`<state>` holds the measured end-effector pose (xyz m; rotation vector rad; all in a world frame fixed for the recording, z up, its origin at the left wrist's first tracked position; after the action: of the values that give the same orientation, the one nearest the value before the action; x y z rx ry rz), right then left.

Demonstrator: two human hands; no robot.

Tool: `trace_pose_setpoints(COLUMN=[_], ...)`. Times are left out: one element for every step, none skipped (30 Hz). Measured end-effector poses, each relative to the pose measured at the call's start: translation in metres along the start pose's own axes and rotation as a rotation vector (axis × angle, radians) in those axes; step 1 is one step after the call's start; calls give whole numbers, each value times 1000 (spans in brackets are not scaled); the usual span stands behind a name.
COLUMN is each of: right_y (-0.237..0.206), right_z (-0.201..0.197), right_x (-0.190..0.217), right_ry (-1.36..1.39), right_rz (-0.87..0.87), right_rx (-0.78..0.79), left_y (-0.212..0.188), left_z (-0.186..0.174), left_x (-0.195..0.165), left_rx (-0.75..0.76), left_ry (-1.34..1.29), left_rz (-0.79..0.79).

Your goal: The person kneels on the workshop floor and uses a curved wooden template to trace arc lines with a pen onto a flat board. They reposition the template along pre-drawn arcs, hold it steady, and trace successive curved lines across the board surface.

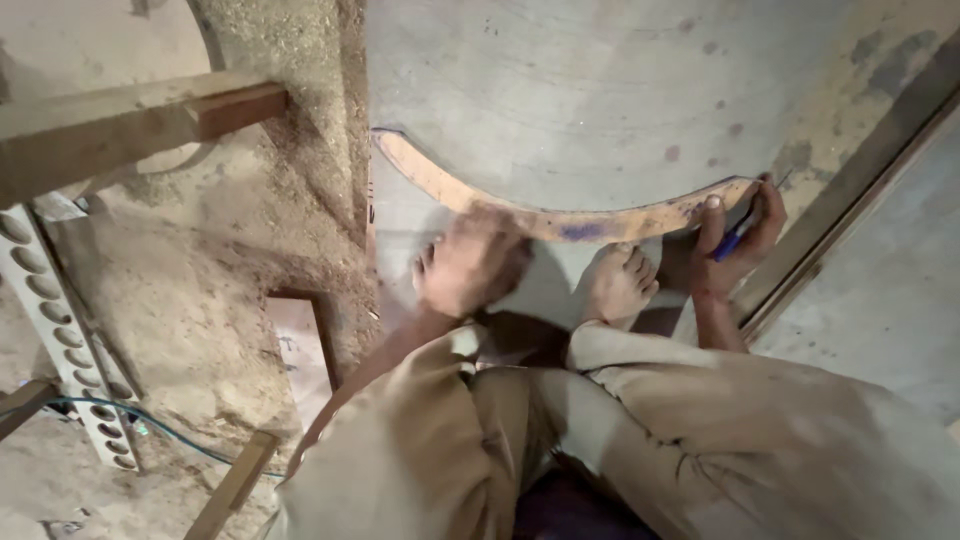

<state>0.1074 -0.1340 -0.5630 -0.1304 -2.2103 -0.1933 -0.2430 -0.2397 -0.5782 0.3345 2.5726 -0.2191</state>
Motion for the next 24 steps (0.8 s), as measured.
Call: trace_pose_setpoints(right_y=[0, 1, 0, 0, 1, 1, 1, 1, 1, 1, 1, 0, -3, 0, 5, 10, 11, 10, 9, 16, 22, 26, 34, 41], right_z=[1, 1, 2, 2, 2, 3, 4, 4, 5, 5, 6, 7, 9, 7, 7, 9, 7, 7, 12, 20, 30, 42, 69, 101], right_x=[2, -2, -6, -11, -6, 0, 5, 5, 6, 6, -1, -7, -13, 3, 19, 36, 55, 75, 95, 99, 105, 111, 119, 131], right_ry=[-13, 36, 82, 125, 89, 51, 17, 24, 31, 38, 123, 206, 286, 168, 55, -56, -222, -388, -550, -450, -350, -251, -20, 213], right_rz=[-21, 34, 92, 154, 90, 26, -40, -32, -22, -11, 109, 230, 355, 223, 86, -55, -196, -335, -475, -415, -353, -288, -257, -228], right_rx=[7, 4, 0, -4, -3, -1, 3, -5, -15, -25, -30, -30, -26, -10, 7, 20, -47, -114, -176, -123, -62, -3, 162, 323], left_y=[3, 6, 12, 18, 23, 29, 34, 39, 41, 42, 42, 44, 45, 45, 45, 45, 45, 45, 44, 43, 42, 41, 40, 38], left_z=[7, 12, 8, 3, -4, -11, -20, -27, -33, -38, -40, -42, -41, -38, -37, -36, -34, -32, -29, -26, -20, -14, -7, -2], left_x=[-21, -39, -47, -52, -59, -60, -60, -60, -62, -65, -67, -66, -66, -64, -65, -67, -67, -67, -66, -65, -63, -62, -61, -60], left_rx=[74, 145, 140, 138, 139, 155, 169, 185, 191, 197, 203, 219, 236, 253, 230, 201, 170, 145, 121, 99, 113, 127, 141, 140], left_ry=[53, 111, 171, 229, 283, 263, 246, 231, 261, 289, 318, 275, 229, 183, 188, 198, 208, 191, 174, 154, 158, 163, 171, 140], left_rz=[101, 202, 242, 284, 325, 310, 293, 278, 301, 324, 344, 302, 259, 215, 213, 215, 221, 228, 228, 219, 213, 210, 213, 216])
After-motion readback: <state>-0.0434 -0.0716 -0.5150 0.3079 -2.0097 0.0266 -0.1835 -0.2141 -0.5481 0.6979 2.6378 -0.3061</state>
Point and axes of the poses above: each hand's wrist, its own y-axis towards the middle knuckle, its own z-axis out of the palm, x = y × z, the point moved 8 cm from there along y, towards the middle knuckle, and after that the axes turned 4 degrees about -y, right-handed, at the moved point
